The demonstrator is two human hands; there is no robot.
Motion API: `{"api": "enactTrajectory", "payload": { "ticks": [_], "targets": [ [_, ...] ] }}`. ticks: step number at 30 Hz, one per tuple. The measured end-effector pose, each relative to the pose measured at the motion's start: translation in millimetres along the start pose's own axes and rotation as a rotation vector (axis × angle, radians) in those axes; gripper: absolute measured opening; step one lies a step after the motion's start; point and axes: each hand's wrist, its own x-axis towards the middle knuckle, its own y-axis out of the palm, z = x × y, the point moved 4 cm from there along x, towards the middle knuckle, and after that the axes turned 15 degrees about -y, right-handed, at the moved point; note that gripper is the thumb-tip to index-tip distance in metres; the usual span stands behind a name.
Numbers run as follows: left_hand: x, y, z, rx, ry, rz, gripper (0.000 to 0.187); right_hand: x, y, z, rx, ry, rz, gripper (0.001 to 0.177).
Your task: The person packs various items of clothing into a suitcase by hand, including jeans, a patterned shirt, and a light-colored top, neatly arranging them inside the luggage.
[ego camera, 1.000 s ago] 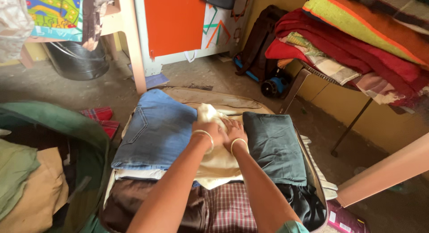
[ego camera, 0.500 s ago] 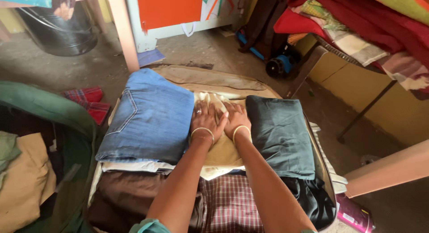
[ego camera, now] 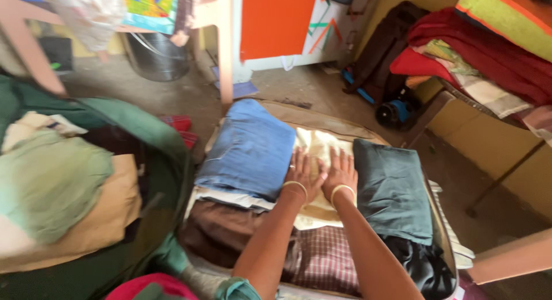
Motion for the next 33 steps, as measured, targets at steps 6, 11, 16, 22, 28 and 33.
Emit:
{"api": "enactTrajectory", "payload": {
  "ticks": [6, 11, 16, 22, 28, 33],
  "targets": [
    [-57, -15, 12, 0.015, 0.114, -0.061, 0.077, -52, 10, 21, -0.081, 0.037, -0.138, 0.071],
    [-113, -86, 27, 0.070, 0.411, 0.145, 0.031, -77, 23, 46, -0.020, 0.034, -0.465, 0.062],
    [-138, -188, 47, 0.194, 0.704, -0.148, 0.017, -41, 15, 95, 0.332, 0.077, -0.871, 0.042],
    [-124, -246, 140, 0.004, 0.424, -0.518, 0.023, -23, -1, 236, 0.227, -0.457, -0.672, 0.015],
    [-142, -250, 256, 0.248, 0.286, -0.372, 0.044, -47, 23, 366, 0.088, -0.702, -0.213, 0.046],
    [-157, -248, 365, 0.304, -0.152, -0.149, 0.044, -56, 66, 440, 0.495, -0.767, 0.210, 0.051]
  ]
}}
